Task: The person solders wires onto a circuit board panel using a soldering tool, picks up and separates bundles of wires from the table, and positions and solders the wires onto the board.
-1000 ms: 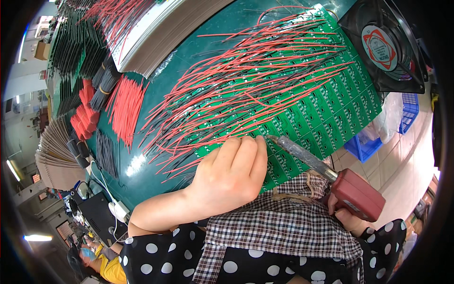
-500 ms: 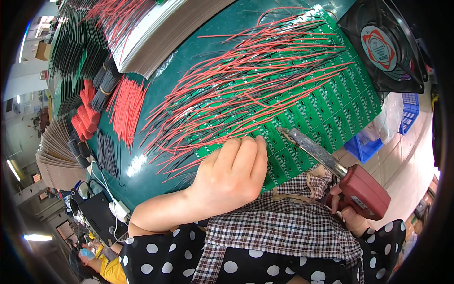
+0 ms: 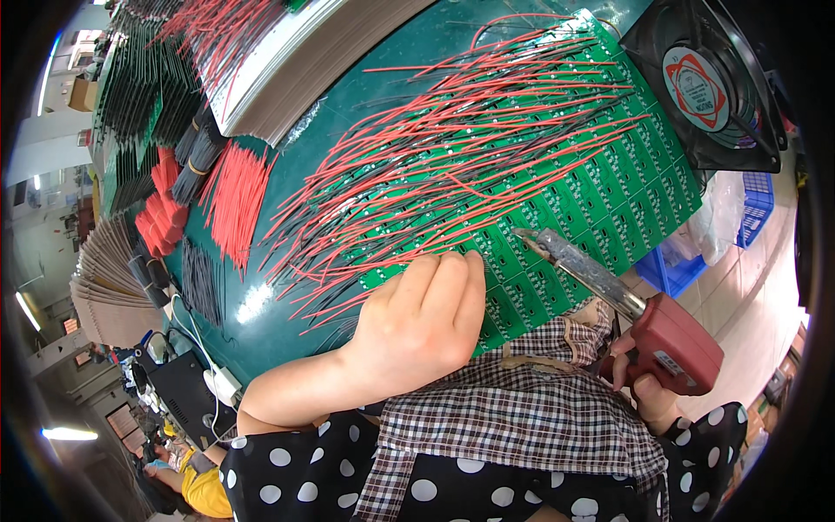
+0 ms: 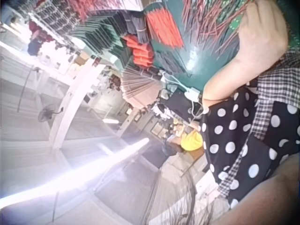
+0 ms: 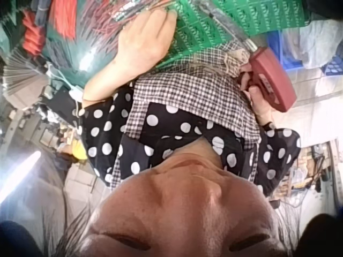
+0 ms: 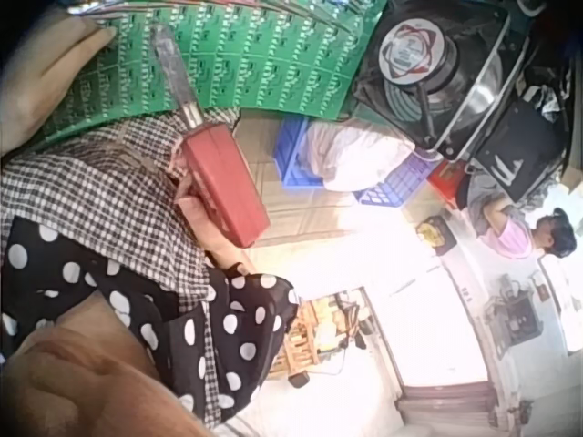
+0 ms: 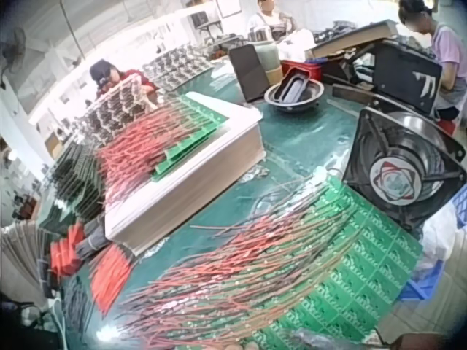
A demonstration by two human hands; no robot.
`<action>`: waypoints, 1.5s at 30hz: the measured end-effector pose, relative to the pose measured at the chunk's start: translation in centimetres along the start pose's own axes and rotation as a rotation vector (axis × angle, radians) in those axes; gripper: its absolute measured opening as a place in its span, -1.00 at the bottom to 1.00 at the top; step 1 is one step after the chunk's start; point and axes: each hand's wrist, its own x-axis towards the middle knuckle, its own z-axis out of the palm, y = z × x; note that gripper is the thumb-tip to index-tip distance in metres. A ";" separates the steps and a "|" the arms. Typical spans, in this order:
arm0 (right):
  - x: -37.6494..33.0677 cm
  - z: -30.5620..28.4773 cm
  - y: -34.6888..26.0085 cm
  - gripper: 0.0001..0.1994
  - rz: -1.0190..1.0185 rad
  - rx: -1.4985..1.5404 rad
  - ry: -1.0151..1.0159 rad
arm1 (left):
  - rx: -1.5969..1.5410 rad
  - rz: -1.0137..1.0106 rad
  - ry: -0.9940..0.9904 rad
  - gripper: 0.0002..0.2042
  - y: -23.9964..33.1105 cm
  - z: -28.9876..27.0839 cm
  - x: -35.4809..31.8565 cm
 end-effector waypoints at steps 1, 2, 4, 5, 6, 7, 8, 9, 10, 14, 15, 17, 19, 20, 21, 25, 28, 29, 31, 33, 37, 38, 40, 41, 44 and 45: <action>0.0 0.0 -0.1 -0.27 0.037 -0.022 -0.023 | -0.102 -0.084 -0.011 -0.72 0.0 -0.2 0.1; 0.1 0.0 -0.1 -0.26 0.038 -0.005 -0.020 | -0.205 -0.169 -0.022 -0.72 0.0 -0.4 0.2; 0.1 -0.1 -0.2 -0.25 0.040 0.015 -0.016 | -0.282 -0.213 0.007 -0.73 -0.2 -0.6 0.5; 0.2 -0.2 -0.3 -0.26 0.036 0.000 -0.011 | -0.361 -0.259 0.036 -0.73 -0.4 -0.6 0.7; 0.2 -0.1 -0.4 -0.27 0.035 -0.006 -0.009 | -0.351 -0.259 0.027 -0.71 -0.4 -0.5 1.0; 0.3 -0.2 -0.4 -0.27 0.033 -0.013 -0.007 | -0.352 -0.243 0.042 -0.71 -0.4 -0.5 1.2; 0.3 -0.2 -0.5 -0.28 0.032 -0.008 -0.014 | -0.359 -0.218 -0.001 -0.70 -0.4 -0.4 1.4; 0.4 -0.2 -0.5 -0.29 0.013 -0.008 0.016 | -0.362 -0.196 -0.064 -0.69 -0.3 -0.3 1.6; 0.4 -0.2 -0.6 -0.29 0.030 0.004 -0.017 | -0.366 -0.188 -0.048 -0.69 -0.3 -0.2 1.8; -0.1 -0.1 -0.7 -0.33 0.053 -0.015 0.036 | -0.330 -0.142 -0.002 -0.66 -0.4 -0.2 1.8; -0.1 -0.3 -0.7 -0.33 0.067 -0.024 0.004 | -0.323 -0.142 0.001 -0.66 -0.4 -0.2 1.7; 0.0 -0.9 -0.5 -0.39 0.098 0.047 -0.047 | -0.314 -0.130 -0.006 -0.66 -0.4 -0.2 1.6; 0.0 -1.4 -0.2 -0.37 0.110 0.121 -0.115 | -0.302 -0.125 -0.021 -0.66 -0.3 -0.2 1.6; -0.1 -1.6 0.0 -0.45 0.097 -0.017 -0.097 | -0.295 -0.128 -0.029 -0.66 -0.2 -0.2 1.6; -0.1 -1.7 0.1 -0.49 0.071 -0.125 -0.100 | -0.292 -0.138 -0.045 -0.66 -0.2 -0.1 1.6; -0.3 -2.0 0.8 -0.66 -0.088 -0.601 -0.074 | -0.282 -0.141 -0.038 -0.66 0.0 -0.1 1.7; -0.1 -2.2 1.4 -0.64 -0.079 -0.370 -0.025 | -0.276 -0.151 -0.030 -0.66 0.0 0.0 1.8; 0.4 -2.3 1.9 -0.56 -0.371 -0.551 -0.050 | -0.276 -0.156 -0.034 -0.66 0.1 0.1 1.8; 0.4 -2.5 2.0 -0.46 -0.666 -0.726 -0.076 | -0.274 -0.161 -0.039 -0.66 0.1 0.1 1.9; -0.2 -2.7 1.4 -0.35 -0.267 -0.427 -0.099 | -0.273 -0.171 -0.068 -0.67 0.2 0.1 1.9; -0.4 -2.0 0.4 -0.25 0.017 -0.004 -0.157 | -0.264 -0.161 -0.048 -0.68 0.1 -0.1 1.8; -0.6 -1.4 0.4 -0.30 -0.003 -0.026 -0.067 | -0.268 -0.168 -0.053 -0.68 0.1 -0.1 1.7; -0.5 -0.6 0.3 -0.32 -0.024 -0.048 0.024 | -0.271 -0.174 -0.058 -0.68 0.2 -0.1 1.8; -0.4 -0.3 0.3 -0.29 -0.065 -0.027 0.058 | -0.279 -0.180 -0.049 -0.68 0.2 -0.1 1.8; 0.1 -0.4 0.0 -0.25 -0.082 -0.013 0.034 | -0.307 -0.207 -0.065 -0.70 0.1 -0.3 1.8; 0.2 -0.5 -0.1 -0.24 -0.095 -0.025 0.036 | -0.327 -0.227 -0.095 -0.72 0.0 -0.4 1.9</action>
